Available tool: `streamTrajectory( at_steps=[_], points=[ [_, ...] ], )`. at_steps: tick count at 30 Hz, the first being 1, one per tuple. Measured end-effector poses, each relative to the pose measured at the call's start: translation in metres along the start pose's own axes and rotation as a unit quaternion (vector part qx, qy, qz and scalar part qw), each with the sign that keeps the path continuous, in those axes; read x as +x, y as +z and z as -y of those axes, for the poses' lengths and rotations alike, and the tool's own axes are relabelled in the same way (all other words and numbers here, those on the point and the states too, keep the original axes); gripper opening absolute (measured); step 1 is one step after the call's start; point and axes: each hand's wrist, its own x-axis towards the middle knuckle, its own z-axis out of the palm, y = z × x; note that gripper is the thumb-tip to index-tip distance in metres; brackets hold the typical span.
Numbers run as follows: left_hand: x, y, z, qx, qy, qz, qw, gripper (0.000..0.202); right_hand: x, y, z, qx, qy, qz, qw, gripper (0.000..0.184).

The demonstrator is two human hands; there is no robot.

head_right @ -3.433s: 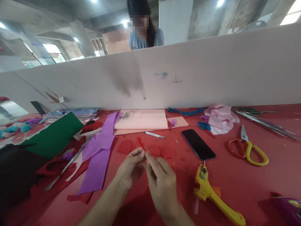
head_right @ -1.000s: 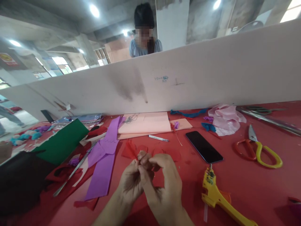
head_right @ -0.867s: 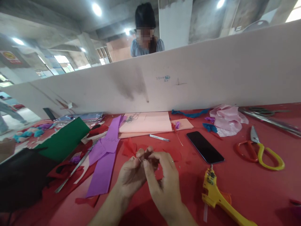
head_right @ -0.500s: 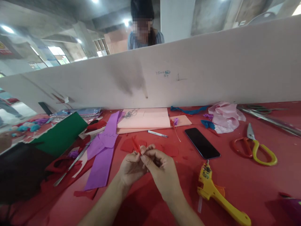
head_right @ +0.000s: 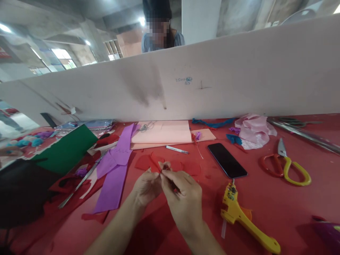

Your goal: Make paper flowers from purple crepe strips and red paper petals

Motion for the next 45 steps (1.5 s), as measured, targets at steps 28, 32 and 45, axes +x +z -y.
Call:
streamTrajectory(
  at_steps=[28, 32, 45],
  points=[
    [0.01, -0.011, 0.002, 0.039, 0.038, -0.036, 0.998, 0.024, -0.003, 0.003, -0.02, -0.061, 0.015, 0.004, 0.998, 0.009],
    [0.011, -0.012, 0.003, 0.037, 0.037, -0.043, 0.998, 0.025, -0.004, 0.004, -0.021, -0.067, 0.001, 0.001, 0.998, 0.008],
    [0.007, 0.001, 0.004, 0.046, 0.058, -0.052, 0.996, 0.023, -0.002, 0.003, -0.023, -0.167, -0.127, -0.014, 0.978, 0.008]
  ],
)
